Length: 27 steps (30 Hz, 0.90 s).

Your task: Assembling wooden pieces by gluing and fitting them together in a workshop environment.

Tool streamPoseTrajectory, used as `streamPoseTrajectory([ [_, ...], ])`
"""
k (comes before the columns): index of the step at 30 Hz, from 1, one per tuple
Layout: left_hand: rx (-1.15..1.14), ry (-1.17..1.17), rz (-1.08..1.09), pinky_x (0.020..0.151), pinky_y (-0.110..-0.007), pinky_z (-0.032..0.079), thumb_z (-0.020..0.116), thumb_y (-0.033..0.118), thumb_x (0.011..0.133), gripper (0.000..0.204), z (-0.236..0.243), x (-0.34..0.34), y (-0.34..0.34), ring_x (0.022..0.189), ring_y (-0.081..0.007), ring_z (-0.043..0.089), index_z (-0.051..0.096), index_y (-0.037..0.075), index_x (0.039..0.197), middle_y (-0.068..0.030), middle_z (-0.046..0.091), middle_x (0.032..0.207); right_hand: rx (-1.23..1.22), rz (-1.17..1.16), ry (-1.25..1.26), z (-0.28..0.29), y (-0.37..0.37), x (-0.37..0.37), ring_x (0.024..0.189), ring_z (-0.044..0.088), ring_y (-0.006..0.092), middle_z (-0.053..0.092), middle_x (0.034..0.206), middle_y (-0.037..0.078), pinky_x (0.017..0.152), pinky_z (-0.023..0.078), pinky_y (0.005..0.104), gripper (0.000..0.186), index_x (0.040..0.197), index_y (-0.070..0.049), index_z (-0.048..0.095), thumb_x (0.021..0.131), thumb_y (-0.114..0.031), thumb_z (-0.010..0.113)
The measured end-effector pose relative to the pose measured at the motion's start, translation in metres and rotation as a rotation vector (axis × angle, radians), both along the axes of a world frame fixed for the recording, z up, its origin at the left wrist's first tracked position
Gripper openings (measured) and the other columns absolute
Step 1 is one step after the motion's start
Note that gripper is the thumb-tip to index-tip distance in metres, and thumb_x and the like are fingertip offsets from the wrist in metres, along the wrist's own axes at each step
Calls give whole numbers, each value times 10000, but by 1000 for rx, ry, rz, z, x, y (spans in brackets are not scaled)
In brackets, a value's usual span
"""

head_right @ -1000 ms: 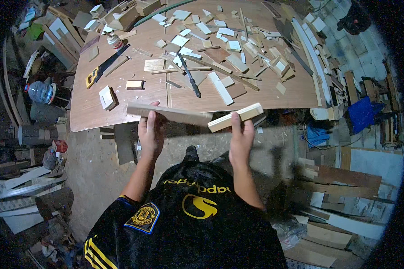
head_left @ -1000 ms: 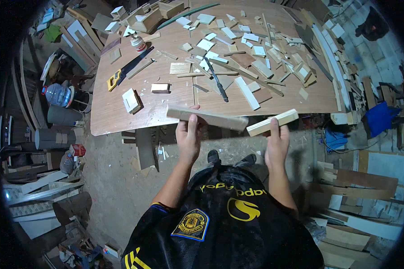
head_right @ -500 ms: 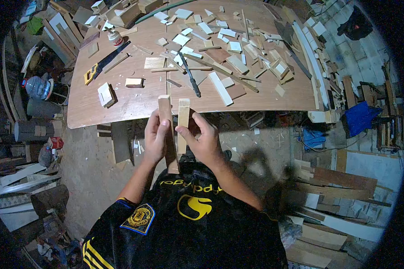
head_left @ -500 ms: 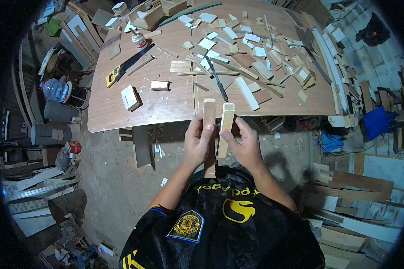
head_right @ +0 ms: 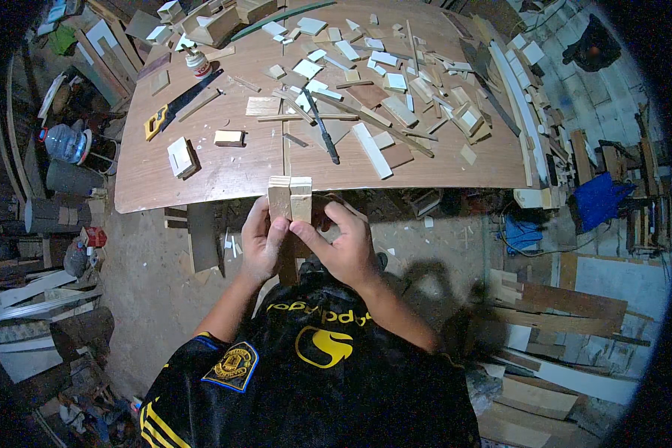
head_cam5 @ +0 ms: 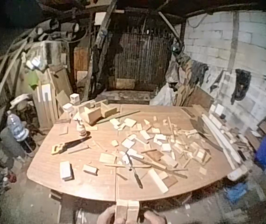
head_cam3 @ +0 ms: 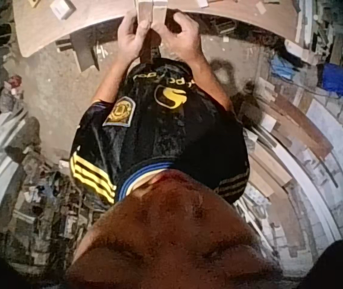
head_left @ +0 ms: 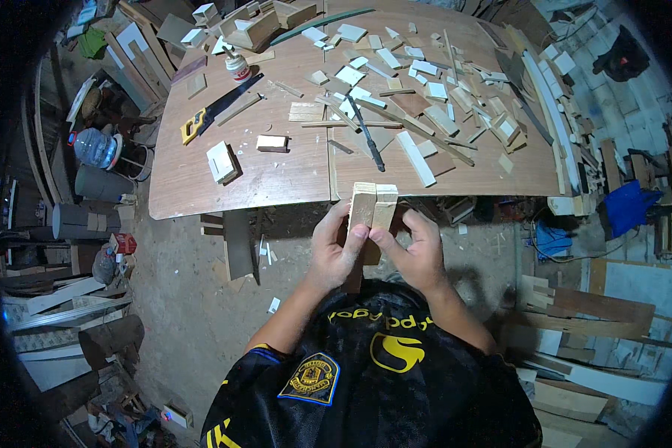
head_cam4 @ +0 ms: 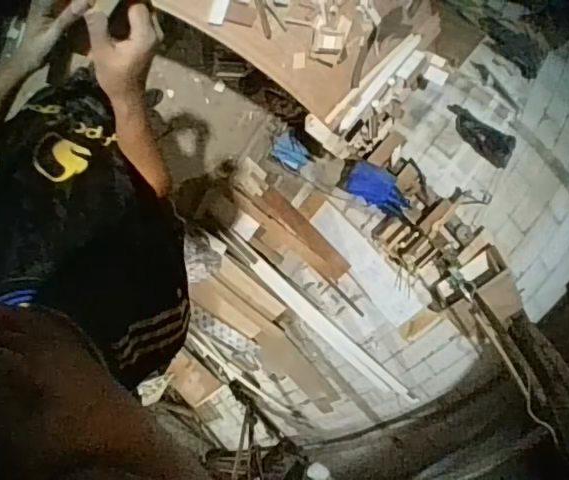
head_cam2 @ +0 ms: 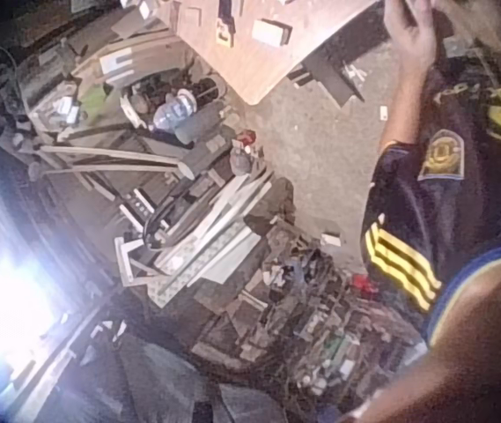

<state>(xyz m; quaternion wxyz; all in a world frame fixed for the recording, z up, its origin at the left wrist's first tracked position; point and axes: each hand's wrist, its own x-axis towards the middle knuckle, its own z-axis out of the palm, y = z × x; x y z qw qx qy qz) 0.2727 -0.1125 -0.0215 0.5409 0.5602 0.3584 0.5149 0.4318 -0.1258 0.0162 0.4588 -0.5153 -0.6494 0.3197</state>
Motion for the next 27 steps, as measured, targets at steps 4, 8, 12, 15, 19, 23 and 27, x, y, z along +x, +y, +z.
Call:
streamPoseTrajectory([
  [4, -25, 10, 12, 908, -314, 428, 537, 162, 947, 346, 8, 3, -1, 1027, -193, 557, 522, -38, 1229, -132, 596, 1116, -65, -5, 63, -5, -3, -1, 654, 560, 165, 626, 754, 98, 606, 443, 287, 263, 900, 2, 642, 811, -224, 744],
  [8, 9, 89, -29, 898, -316, 427, 484, 178, 974, 361, 6, -4, 1, 1002, -204, 561, 515, -45, 1255, -140, 594, 1100, -218, -10, 222, -23, -5, 0, 667, 529, 84, 623, 736, 55, 597, 438, 269, 249, 867, 9, 634, 824, -211, 741],
  [12, -21, 68, -50, 928, -322, 401, 383, 221, 1010, 416, 6, -9, -3, 1031, -207, 544, 474, -44, 1318, -152, 579, 1122, -322, 3, 317, -27, -8, -3, 704, 501, 34, 616, 766, 10, 613, 436, 241, 219, 872, 3, 639, 848, -197, 724],
  [15, -148, 54, -68, 986, -315, 363, 355, 241, 1024, 440, 0, -14, -4, 1123, -198, 509, 445, -41, 1348, -144, 553, 1208, -340, 27, 464, -34, -5, -12, 731, 510, 36, 625, 811, 4, 645, 440, 225, 210, 908, 3, 640, 865, -191, 706],
  [19, -355, -231, -117, 1044, -316, 337, 383, 330, 1017, 552, 3, -19, -7, 1226, -191, 464, 333, -45, 1418, -121, 495, 1339, -404, 33, 463, -34, 0, -22, 772, 532, 38, 639, 871, 8, 685, 448, 213, 209, 958, 13, 633, 882, -174, 685],
  [23, -562, -420, -59, 1023, -319, 370, 395, 328, 1014, 519, -12, -33, -8, 1205, -177, 487, 364, -7, 1410, -105, 503, 1329, -291, -34, 498, -21, 6, -30, 810, 566, 62, 632, 945, 43, 722, 462, 215, 257, 1017, 49, 616, 884, -161, 681],
  [27, -364, -273, 62, 1024, -293, 355, 473, 237, 996, 478, -14, -36, -18, 1200, -166, 478, 389, -19, 1391, -106, 514, 1310, -80, 83, 228, -20, 6, -37, 826, 558, 141, 555, 951, 92, 758, 455, 265, 287, 1013, 50, 633, 836, -158, 718],
])
